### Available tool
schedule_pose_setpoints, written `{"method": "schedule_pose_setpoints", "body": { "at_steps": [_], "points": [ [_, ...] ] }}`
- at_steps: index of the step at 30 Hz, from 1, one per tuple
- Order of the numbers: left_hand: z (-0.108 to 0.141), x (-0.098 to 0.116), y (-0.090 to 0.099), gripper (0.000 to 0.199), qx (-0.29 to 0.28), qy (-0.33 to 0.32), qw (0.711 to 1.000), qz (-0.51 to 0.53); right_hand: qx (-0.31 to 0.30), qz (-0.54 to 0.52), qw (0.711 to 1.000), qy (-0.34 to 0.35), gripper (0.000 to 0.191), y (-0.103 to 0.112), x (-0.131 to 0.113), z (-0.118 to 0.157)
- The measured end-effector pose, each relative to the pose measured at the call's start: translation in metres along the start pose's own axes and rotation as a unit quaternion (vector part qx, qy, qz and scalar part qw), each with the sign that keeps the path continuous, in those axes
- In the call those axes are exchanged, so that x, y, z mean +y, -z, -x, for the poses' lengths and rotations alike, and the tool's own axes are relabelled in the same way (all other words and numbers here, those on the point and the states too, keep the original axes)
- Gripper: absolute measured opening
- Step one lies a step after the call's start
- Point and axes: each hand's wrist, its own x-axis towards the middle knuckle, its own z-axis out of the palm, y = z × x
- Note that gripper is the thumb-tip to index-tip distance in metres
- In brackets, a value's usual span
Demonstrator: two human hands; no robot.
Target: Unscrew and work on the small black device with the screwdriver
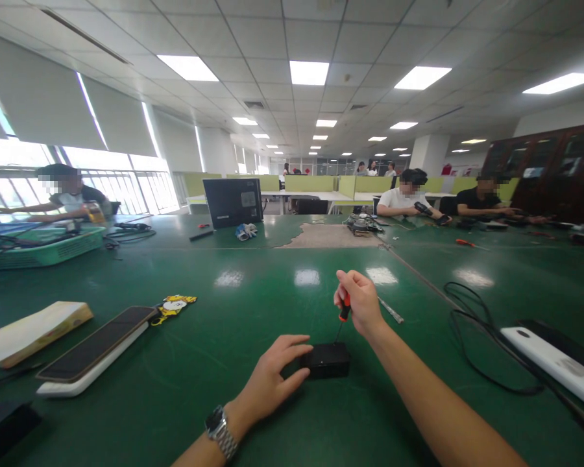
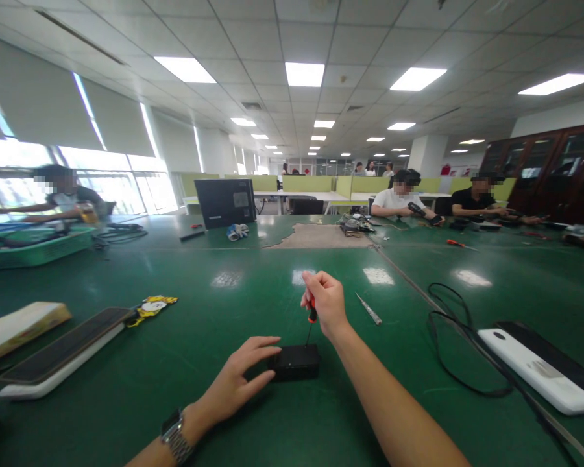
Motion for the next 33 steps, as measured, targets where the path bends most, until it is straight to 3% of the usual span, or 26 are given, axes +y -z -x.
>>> {"method": "schedule_pose_setpoints", "body": {
  "at_steps": [8,14,20,24,29,33],
  "points": [
    [0.001,-0.005,0.001,0.028,-0.028,-0.011,0.999,-0.025,0.009,0.129,0.991,0.035,0.036,0.014,0.002,-0.005],
    [0.0,-0.008,-0.001,0.025,-0.024,-0.004,0.999,-0.025,-0.008,0.059,0.998,-0.024,0.029,0.007,0.001,-0.003],
    [0.0,-0.005,-0.003,0.021,-0.02,0.019,0.999,-0.016,-0.021,0.127,0.992,0.006,0.027,0.004,0.0,-0.002],
    [-0.009,0.004,-0.008,0.011,0.004,0.038,0.999,-0.03,-0.046,0.094,0.994,-0.031,0.023,0.004,0.0,-0.004],
    [-0.025,0.01,-0.017,0.018,0.021,0.068,0.995,-0.067,-0.054,0.043,0.996,-0.059,0.024,-0.001,0.003,-0.003],
    [-0.025,0.008,-0.019,0.025,-0.013,0.026,0.999,-0.026,-0.052,0.095,0.993,-0.049,0.025,-0.001,0.002,-0.002]
  ]
}}
